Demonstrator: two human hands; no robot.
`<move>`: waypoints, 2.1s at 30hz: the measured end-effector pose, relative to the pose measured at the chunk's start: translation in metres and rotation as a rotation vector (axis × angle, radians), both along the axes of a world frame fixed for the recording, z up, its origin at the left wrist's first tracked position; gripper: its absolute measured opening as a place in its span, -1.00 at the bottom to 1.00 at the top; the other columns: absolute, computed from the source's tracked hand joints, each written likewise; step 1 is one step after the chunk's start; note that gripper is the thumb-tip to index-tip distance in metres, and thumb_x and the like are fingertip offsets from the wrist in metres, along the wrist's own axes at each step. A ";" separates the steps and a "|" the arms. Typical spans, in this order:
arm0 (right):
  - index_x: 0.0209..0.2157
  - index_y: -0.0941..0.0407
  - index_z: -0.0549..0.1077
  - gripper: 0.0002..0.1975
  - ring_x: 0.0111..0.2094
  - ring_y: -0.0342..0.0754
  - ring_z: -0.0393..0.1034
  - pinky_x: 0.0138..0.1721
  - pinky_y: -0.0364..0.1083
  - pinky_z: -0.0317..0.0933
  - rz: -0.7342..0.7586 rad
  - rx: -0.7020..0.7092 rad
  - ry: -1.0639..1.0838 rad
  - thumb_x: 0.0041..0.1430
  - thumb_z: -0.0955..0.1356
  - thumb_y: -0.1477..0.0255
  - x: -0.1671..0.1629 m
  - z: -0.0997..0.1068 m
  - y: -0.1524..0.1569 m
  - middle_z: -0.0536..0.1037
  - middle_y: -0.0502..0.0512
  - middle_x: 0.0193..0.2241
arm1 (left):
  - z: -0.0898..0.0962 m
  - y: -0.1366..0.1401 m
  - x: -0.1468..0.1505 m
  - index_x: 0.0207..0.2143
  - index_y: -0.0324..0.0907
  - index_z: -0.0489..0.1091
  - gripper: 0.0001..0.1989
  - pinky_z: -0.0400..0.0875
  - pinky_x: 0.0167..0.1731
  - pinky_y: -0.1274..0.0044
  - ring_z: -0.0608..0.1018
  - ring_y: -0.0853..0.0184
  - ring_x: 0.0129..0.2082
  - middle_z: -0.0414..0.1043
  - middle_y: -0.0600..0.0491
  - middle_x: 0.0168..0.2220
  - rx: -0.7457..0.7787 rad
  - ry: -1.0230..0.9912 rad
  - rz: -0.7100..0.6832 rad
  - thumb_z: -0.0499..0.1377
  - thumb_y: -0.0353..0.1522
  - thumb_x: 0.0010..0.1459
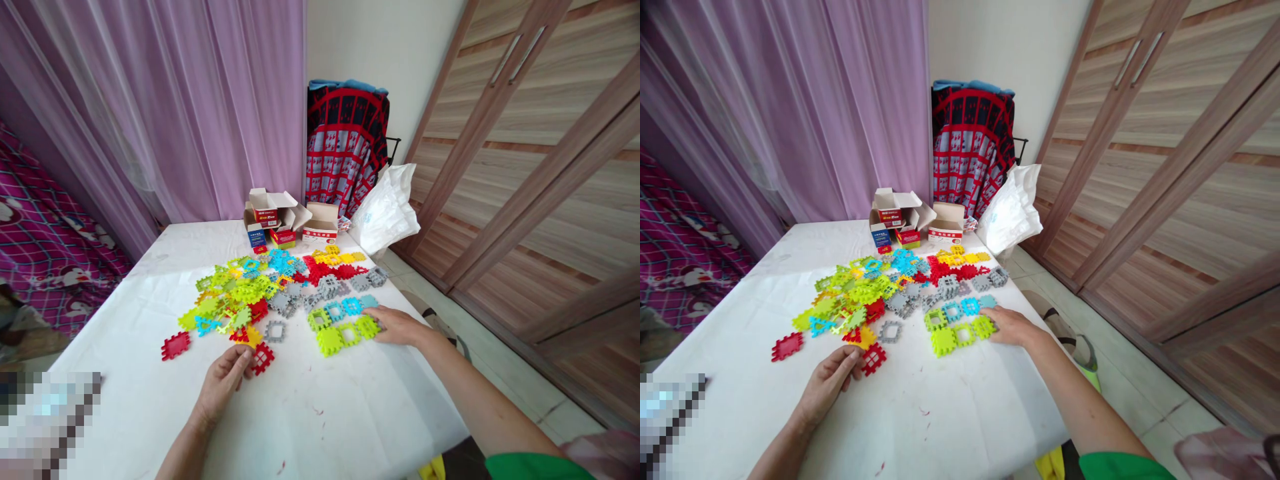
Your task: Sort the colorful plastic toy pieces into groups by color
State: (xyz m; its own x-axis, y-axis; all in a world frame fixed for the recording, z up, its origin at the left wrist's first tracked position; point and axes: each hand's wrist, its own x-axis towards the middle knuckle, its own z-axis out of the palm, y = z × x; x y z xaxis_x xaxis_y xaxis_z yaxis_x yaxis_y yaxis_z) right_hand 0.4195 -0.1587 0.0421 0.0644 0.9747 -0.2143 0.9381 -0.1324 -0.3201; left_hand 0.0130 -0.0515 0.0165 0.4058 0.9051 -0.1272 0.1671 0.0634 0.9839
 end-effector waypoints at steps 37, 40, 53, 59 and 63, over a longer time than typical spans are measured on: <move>-0.39 0.07 0.48 -0.77 -0.35 -0.09 0.43 -0.30 -0.17 0.23 0.170 0.570 0.479 0.03 0.25 0.62 -0.237 -0.057 0.045 0.52 0.02 -0.42 | 0.018 0.040 0.017 -0.20 -0.12 0.50 -0.73 0.33 -0.18 0.42 0.50 0.15 -0.17 0.47 -0.06 -0.19 0.782 1.080 0.249 0.17 -0.19 0.12; -0.38 0.07 0.49 -0.77 -0.34 -0.09 0.43 -0.29 -0.17 0.23 0.168 0.580 0.507 0.03 0.25 0.62 -0.237 -0.059 0.045 0.52 0.03 -0.42 | 0.023 0.044 0.016 -0.26 -0.11 0.52 -0.76 0.31 -0.19 0.39 0.50 0.13 -0.19 0.51 -0.05 -0.27 0.774 1.096 0.215 0.13 -0.21 0.15; -0.26 0.11 0.51 -0.77 -0.30 -0.03 0.47 -0.24 -0.11 0.31 0.098 0.544 0.660 0.14 0.24 0.49 -0.235 -0.051 0.045 0.58 0.12 -0.35 | 0.010 0.023 0.001 -0.34 -0.17 0.38 -0.46 0.20 -0.64 0.62 0.50 0.36 -0.57 0.46 0.11 -0.56 0.046 0.028 0.316 0.23 0.10 -0.16; -0.01 0.15 0.42 -0.58 -0.38 -0.04 0.49 -0.35 -0.11 0.37 0.015 0.361 1.007 0.22 0.27 0.19 -0.225 -0.049 0.045 0.59 0.18 -0.24 | -0.005 0.000 0.014 -0.35 -0.15 0.31 -0.43 0.09 -0.70 0.66 0.32 0.54 -0.70 0.53 0.09 -0.47 -0.105 -0.250 0.125 0.33 0.06 -0.25; 0.03 0.13 0.39 -0.50 -0.31 -0.05 0.46 -0.36 -0.13 0.34 0.071 0.342 1.036 0.12 0.35 0.15 -0.222 -0.046 0.043 0.54 0.18 -0.11 | -0.009 -0.006 0.022 -0.36 -0.16 0.35 -0.47 0.11 -0.68 0.66 0.31 0.55 -0.68 0.50 0.11 -0.46 -0.100 -0.319 0.091 0.36 0.02 -0.23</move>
State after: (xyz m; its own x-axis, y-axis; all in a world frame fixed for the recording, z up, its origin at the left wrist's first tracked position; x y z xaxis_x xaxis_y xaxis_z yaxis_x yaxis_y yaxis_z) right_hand 0.1973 -0.1160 -0.0040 -0.0499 0.9873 0.1508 0.1942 0.1577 -0.9682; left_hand 0.0348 -0.0573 0.0073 0.3581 0.9286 -0.0969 -0.1591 0.1630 0.9737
